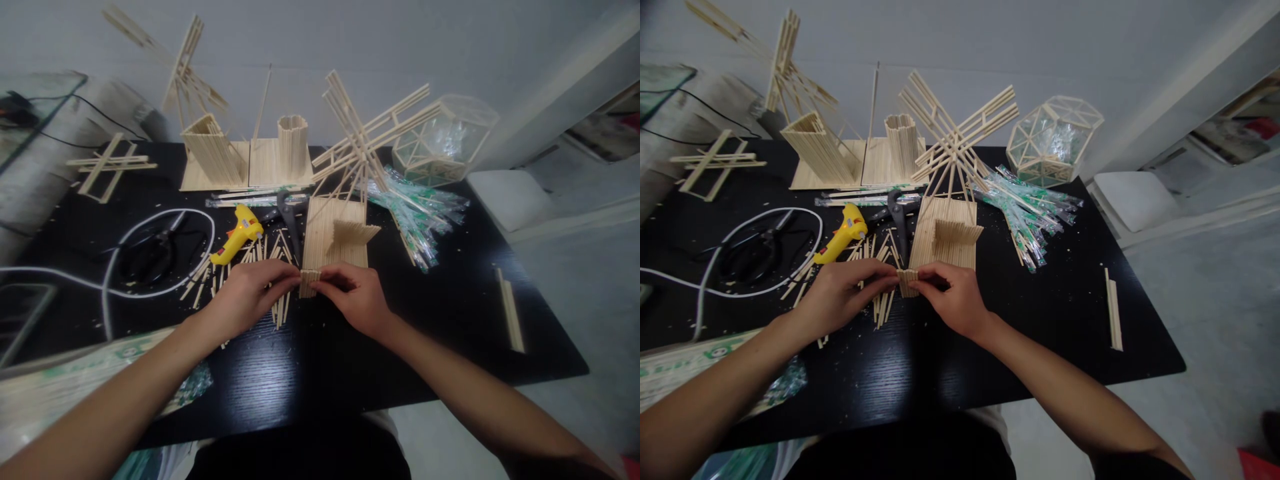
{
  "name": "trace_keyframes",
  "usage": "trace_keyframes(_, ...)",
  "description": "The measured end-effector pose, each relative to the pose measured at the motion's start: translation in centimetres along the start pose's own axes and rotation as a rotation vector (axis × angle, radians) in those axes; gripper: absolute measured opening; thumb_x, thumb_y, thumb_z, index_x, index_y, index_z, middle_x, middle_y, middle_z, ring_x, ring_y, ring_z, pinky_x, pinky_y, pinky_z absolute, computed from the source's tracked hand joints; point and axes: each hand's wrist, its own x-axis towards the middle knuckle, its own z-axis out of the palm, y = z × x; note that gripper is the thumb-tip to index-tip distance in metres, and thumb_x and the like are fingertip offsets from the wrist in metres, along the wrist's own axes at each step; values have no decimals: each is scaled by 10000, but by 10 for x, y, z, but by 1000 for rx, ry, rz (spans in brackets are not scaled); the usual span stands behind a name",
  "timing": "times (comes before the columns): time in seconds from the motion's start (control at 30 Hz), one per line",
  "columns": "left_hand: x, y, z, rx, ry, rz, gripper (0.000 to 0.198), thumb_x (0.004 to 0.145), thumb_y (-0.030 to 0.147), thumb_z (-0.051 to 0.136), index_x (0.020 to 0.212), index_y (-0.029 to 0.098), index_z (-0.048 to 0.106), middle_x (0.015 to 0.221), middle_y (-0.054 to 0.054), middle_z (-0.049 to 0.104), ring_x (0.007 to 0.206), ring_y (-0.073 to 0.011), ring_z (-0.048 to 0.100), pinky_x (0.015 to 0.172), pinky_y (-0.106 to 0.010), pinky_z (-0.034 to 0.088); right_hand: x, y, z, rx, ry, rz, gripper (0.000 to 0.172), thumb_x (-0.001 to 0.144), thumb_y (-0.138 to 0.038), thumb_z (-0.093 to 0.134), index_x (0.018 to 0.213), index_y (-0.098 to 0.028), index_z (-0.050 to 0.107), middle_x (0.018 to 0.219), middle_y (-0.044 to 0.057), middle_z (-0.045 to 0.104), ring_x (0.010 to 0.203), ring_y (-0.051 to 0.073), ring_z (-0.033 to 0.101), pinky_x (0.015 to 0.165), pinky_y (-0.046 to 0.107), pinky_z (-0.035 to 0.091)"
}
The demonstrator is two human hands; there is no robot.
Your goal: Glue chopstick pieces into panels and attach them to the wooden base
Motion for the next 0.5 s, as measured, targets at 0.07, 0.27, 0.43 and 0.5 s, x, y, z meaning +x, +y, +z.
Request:
trace_keyframes(0.07,-1,-1,0,4,-3,-2,85,1002,220,652,1003,167,718,871,-10,766,748,-114,719,696,-200,542,0,0,0,3,2,6,70,842,-257,823,845,-206,776,796,4,798,702,157,764,690,248,630)
trace_keyframes(0.27,-3,-3,1,-13,-12,-16,81,1002,222,656,1012,172,720,875,-4,760,747,-107,708,701,-200,531,-2,1,0,7,2,20,72,836,-262,832,856,-222,776,813,-3,800,719,159,765,721,269,639)
trace_keyframes(0.43,-2,-1,0,-12,-10,0,82,1006,216,648,1004,167,715,857,-4,755,733,-107,703,683,-202,525,-1,2,0,3,0,-2,91,851,-300,823,856,-221,778,814,4,804,715,164,768,701,273,643)
trace_keyframes(0.5,-1,-1,0,-11,-5,9,72,1003,208,653,997,165,712,856,-1,753,736,-103,703,688,-197,525,-1,1,0,-6,1,-10,85,855,-294,820,861,-219,781,816,6,807,712,164,769,699,271,645)
